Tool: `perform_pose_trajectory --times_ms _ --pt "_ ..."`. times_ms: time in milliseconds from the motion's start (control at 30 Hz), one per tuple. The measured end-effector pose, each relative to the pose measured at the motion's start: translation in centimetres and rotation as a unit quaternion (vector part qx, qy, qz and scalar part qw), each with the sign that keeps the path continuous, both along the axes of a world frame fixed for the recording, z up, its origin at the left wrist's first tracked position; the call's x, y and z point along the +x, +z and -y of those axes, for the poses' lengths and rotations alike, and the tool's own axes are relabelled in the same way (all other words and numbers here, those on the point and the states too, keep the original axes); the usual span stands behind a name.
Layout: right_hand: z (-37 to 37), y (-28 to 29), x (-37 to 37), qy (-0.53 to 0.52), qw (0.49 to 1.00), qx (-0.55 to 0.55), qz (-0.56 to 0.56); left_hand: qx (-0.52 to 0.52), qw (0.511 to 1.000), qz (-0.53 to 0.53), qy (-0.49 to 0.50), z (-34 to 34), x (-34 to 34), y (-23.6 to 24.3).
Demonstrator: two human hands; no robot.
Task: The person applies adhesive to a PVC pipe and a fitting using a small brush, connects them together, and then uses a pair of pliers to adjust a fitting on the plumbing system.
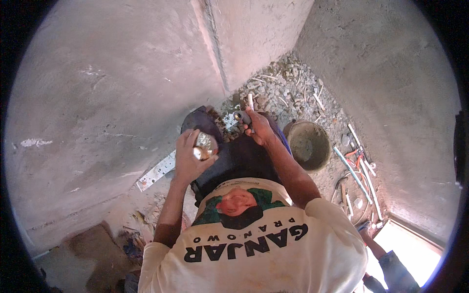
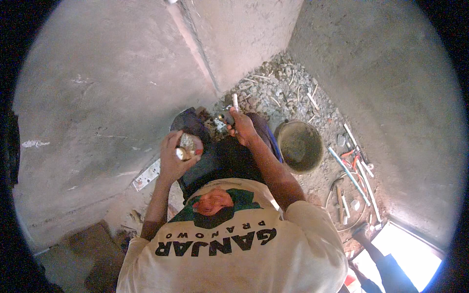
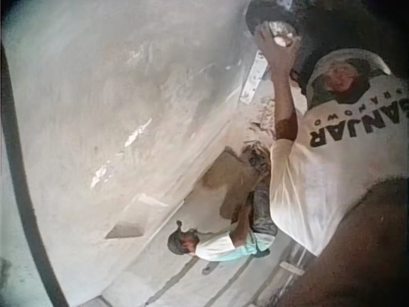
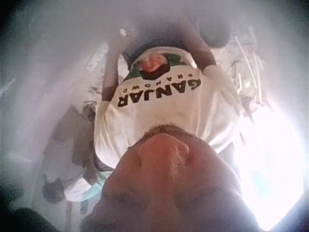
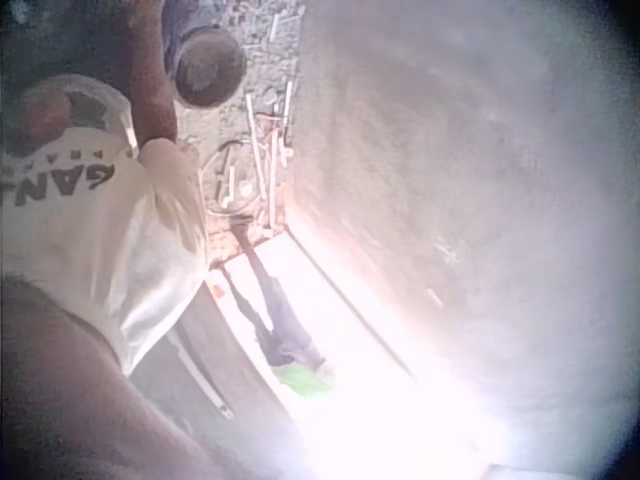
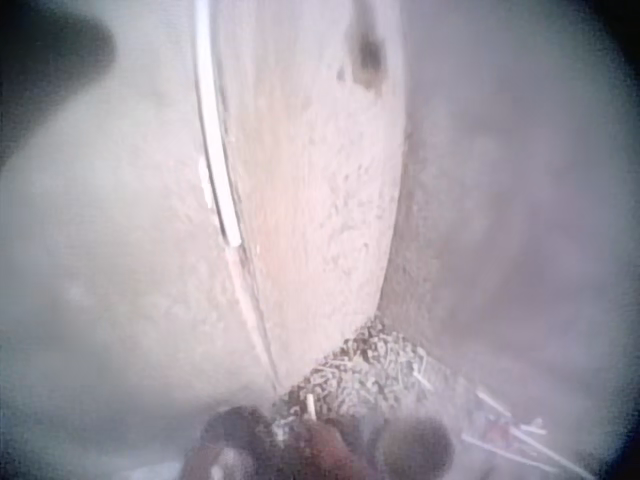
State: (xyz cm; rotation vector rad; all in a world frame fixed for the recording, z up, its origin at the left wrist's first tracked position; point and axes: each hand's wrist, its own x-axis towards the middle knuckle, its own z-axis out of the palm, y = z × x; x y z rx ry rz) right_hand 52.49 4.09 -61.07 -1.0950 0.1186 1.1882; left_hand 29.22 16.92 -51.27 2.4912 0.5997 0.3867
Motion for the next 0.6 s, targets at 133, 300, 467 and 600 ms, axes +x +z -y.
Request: perform_pose_trajectory --times_ms 133,300,467,600 --pt "-0.8 2.4 -0.8 0.000 0.999 0.045 -0.001 0.017 0.997 0.062 -0.041 -0.3 3.5 -0.2" --pt "1.4 0.7 0.2 0.012 0.994 0.009 0.104 0.011 1.000 0.006 -0.014 -0.3 8.6 -10.6" --pt "1.7 2.3 0.8 -0.006 0.980 -0.050 0.191 -0.003 0.998 -0.062 0.009 -3.5 14.5 -15.7" --pt "2.8 2.8 0.5 0.004 0.963 -0.107 0.246 -0.035 0.994 -0.095 0.032 -4.0 15.9 -19.0"
